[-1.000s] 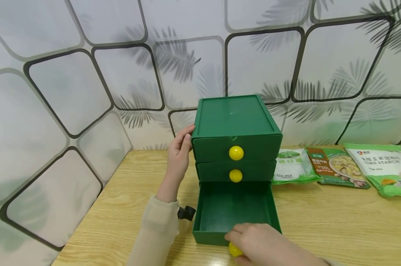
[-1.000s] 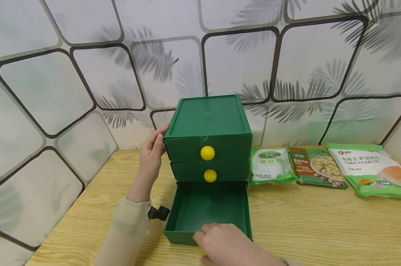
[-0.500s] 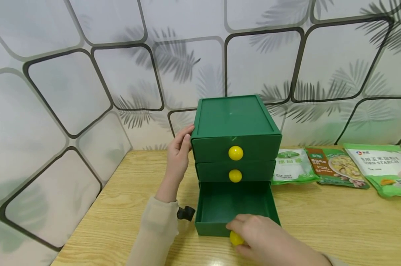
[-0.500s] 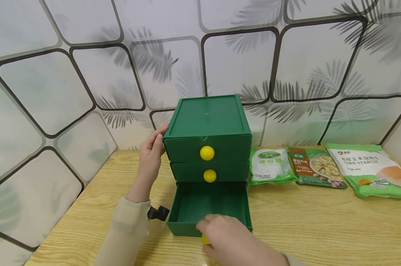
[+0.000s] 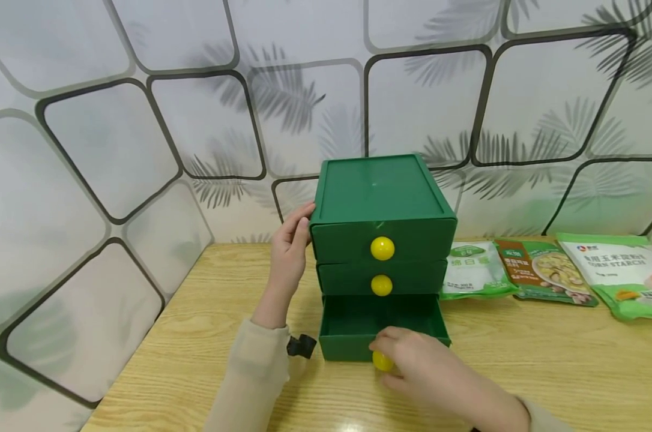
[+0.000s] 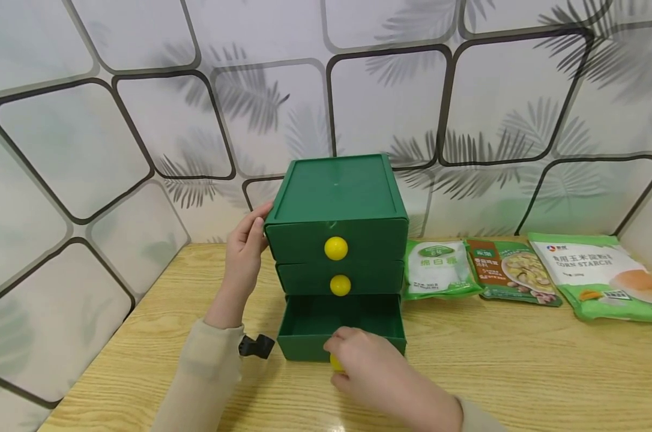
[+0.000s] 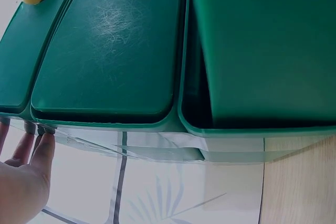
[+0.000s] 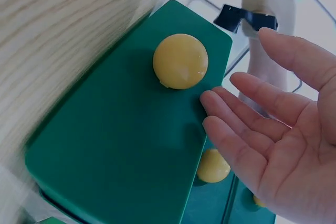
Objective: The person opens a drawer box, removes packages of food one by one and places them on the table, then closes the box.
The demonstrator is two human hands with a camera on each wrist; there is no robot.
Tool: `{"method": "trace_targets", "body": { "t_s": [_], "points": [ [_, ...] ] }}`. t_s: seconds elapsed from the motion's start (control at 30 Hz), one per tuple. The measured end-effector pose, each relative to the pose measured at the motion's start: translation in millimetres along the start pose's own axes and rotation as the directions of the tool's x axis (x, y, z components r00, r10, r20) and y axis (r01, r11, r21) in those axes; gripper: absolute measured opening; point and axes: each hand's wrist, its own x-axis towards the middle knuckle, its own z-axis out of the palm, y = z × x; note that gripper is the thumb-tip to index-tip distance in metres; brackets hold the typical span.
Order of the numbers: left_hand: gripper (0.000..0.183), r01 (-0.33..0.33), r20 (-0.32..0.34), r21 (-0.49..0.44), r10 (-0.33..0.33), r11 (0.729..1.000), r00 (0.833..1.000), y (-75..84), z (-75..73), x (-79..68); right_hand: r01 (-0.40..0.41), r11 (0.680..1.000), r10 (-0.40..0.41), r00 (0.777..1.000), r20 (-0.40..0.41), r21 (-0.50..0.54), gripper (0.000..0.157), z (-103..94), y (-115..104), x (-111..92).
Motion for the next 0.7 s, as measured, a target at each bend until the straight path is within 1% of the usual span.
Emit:
{"method": "trace_targets", "body": {
  "t_s": [0.2,0.5,0.7],
  "points": [
    [0.035,-0.005,0.0,-0.001,0.005,1.0,1.0,-0.1,-0.7,0.1,-0.026,0.999,0.026,1.0,-0.015,0.031,0.03,-2.0,4,7],
    [0.037,0.009,-0.003,0.01,-0.009,1.0,1.0,0.3,-0.4,-0.1,-0.051,0.998,0.052,0.998,-0.045,0.042,0.03,-1.4,13,16],
    [0.037,0.002,0.002,-0.009,-0.002,1.0,1.0,0.8,-0.6,-0.5,-0.08,0.994,0.084,0.995,-0.047,0.07,0.031,0.0,20,22]
  ]
}}
